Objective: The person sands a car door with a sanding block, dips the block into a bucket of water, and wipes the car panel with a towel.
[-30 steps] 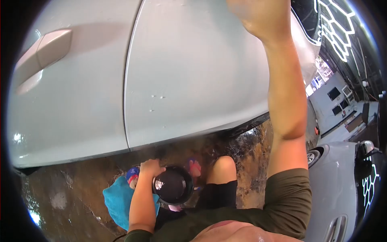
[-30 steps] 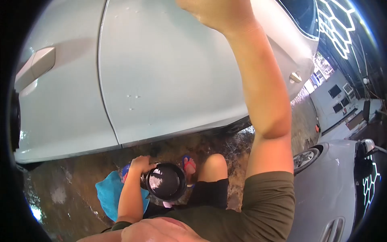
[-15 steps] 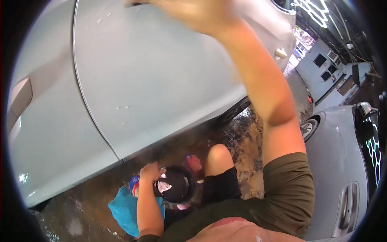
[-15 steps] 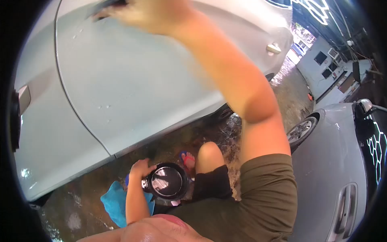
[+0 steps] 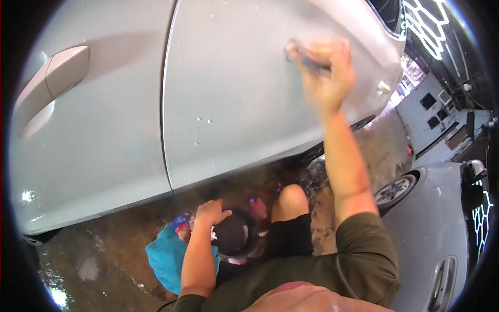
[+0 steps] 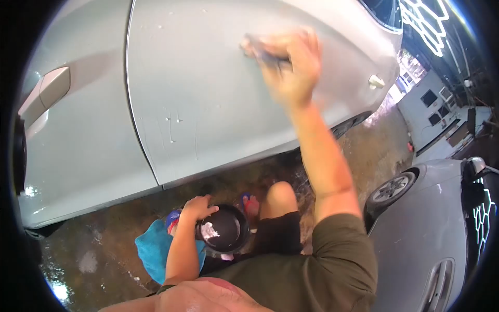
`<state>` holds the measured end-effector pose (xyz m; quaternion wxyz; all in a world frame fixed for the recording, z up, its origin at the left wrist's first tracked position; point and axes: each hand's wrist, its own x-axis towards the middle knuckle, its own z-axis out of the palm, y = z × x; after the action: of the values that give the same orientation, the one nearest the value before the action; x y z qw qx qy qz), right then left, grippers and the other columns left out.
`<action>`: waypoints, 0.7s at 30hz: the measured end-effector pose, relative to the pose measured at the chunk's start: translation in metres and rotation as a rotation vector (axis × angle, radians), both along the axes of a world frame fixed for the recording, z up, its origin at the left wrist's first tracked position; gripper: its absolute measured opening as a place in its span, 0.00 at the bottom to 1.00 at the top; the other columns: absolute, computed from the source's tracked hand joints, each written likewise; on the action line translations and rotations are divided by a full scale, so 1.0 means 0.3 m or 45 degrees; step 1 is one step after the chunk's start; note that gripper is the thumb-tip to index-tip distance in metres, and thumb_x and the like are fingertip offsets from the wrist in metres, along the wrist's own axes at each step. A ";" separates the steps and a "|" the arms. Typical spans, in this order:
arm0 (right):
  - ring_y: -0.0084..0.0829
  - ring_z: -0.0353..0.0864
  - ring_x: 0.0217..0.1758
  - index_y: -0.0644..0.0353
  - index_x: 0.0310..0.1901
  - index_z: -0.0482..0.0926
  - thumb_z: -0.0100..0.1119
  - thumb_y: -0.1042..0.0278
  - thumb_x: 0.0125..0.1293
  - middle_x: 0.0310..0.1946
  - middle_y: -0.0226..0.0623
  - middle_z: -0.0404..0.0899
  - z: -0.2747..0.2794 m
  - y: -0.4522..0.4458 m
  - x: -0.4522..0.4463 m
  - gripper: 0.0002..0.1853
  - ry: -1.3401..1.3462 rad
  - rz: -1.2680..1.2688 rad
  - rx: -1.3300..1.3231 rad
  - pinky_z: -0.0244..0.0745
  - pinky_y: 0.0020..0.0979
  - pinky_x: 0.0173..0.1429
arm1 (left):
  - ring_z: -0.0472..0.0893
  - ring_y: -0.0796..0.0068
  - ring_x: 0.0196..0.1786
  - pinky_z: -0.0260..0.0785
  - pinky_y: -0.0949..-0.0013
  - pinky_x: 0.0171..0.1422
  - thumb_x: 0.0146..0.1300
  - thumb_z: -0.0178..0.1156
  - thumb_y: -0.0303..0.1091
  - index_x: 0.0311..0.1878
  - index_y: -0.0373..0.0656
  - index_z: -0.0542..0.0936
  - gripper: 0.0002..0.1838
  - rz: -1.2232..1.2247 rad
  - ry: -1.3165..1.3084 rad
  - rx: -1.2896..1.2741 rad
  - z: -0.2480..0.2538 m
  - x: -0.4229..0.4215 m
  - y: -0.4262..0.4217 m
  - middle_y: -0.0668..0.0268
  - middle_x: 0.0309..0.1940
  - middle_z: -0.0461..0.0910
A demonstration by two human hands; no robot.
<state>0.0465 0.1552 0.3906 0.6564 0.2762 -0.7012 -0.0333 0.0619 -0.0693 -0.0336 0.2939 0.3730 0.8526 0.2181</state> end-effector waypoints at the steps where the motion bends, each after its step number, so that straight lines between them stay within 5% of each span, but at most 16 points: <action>1: 0.33 0.79 0.35 0.59 0.31 0.81 0.87 0.69 0.52 0.28 0.33 0.83 -0.142 0.068 0.042 0.17 -0.046 0.002 -0.063 0.75 0.33 0.44 | 0.84 0.45 0.62 0.77 0.45 0.66 0.66 0.64 0.63 0.69 0.44 0.78 0.37 0.020 0.026 0.141 -0.028 -0.006 0.004 0.46 0.57 0.85; 3: 0.33 0.78 0.34 0.59 0.31 0.81 0.87 0.70 0.52 0.29 0.33 0.83 -0.178 0.095 0.051 0.16 -0.072 0.020 -0.094 0.74 0.32 0.46 | 0.84 0.45 0.62 0.77 0.45 0.66 0.67 0.64 0.62 0.69 0.44 0.78 0.37 0.050 0.043 0.260 -0.036 -0.007 0.022 0.46 0.57 0.85; 6: 0.31 0.76 0.34 0.59 0.34 0.83 0.85 0.69 0.55 0.29 0.32 0.82 0.050 -0.054 -0.007 0.15 0.040 0.015 -0.001 0.73 0.31 0.44 | 0.84 0.45 0.63 0.76 0.45 0.66 0.67 0.64 0.62 0.70 0.45 0.77 0.37 0.006 0.008 0.049 -0.030 0.001 -0.036 0.46 0.58 0.84; 7: 0.31 0.78 0.31 0.54 0.26 0.81 0.85 0.70 0.49 0.25 0.28 0.85 0.146 -0.117 -0.055 0.15 0.002 0.070 -0.158 0.67 0.33 0.41 | 0.83 0.45 0.63 0.76 0.45 0.66 0.67 0.64 0.62 0.70 0.45 0.77 0.37 -0.022 0.007 -0.047 -0.005 -0.007 -0.041 0.46 0.59 0.84; 8: 0.28 0.75 0.29 0.60 0.35 0.83 0.85 0.69 0.57 0.30 0.34 0.85 0.195 -0.184 -0.098 0.14 -0.054 0.362 -0.216 0.72 0.29 0.37 | 0.83 0.44 0.63 0.76 0.45 0.66 0.67 0.64 0.62 0.71 0.45 0.76 0.38 -0.052 -0.003 -0.133 0.014 -0.004 -0.032 0.45 0.59 0.84; 10: 0.29 0.77 0.28 0.53 0.26 0.82 0.85 0.69 0.50 0.26 0.27 0.86 0.114 -0.143 -0.067 0.14 -0.047 0.181 -0.227 0.67 0.32 0.41 | 0.83 0.44 0.63 0.76 0.45 0.66 0.67 0.64 0.62 0.71 0.45 0.76 0.38 0.000 0.015 -0.112 0.040 0.009 -0.031 0.46 0.59 0.84; 15: 0.28 0.77 0.28 0.49 0.31 0.84 0.82 0.71 0.51 0.27 0.26 0.86 -0.246 0.050 0.019 0.12 0.068 0.030 -0.135 0.65 0.30 0.45 | 0.84 0.46 0.63 0.76 0.45 0.66 0.67 0.64 0.62 0.70 0.46 0.77 0.37 0.074 0.080 0.233 0.001 0.010 -0.018 0.49 0.58 0.85; 18: 0.32 0.78 0.34 0.54 0.34 0.83 0.86 0.69 0.51 0.27 0.29 0.83 0.170 -0.195 -0.087 0.16 0.096 0.083 -0.039 0.70 0.30 0.41 | 0.84 0.46 0.63 0.76 0.46 0.66 0.67 0.64 0.63 0.69 0.44 0.77 0.38 0.014 0.025 0.076 -0.023 0.018 -0.031 0.47 0.58 0.85; 21: 0.30 0.83 0.30 0.50 0.32 0.85 0.80 0.72 0.50 0.24 0.26 0.85 0.081 -0.147 -0.064 0.11 -0.008 0.119 -0.114 0.67 0.31 0.49 | 0.82 0.43 0.64 0.75 0.47 0.68 0.67 0.63 0.62 0.69 0.41 0.78 0.38 0.016 -0.025 -0.065 0.055 0.020 -0.034 0.43 0.58 0.84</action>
<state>0.0273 0.1112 0.4150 0.6667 0.2790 -0.6905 0.0298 0.0678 -0.0796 -0.0173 0.3104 0.3580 0.8571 0.2019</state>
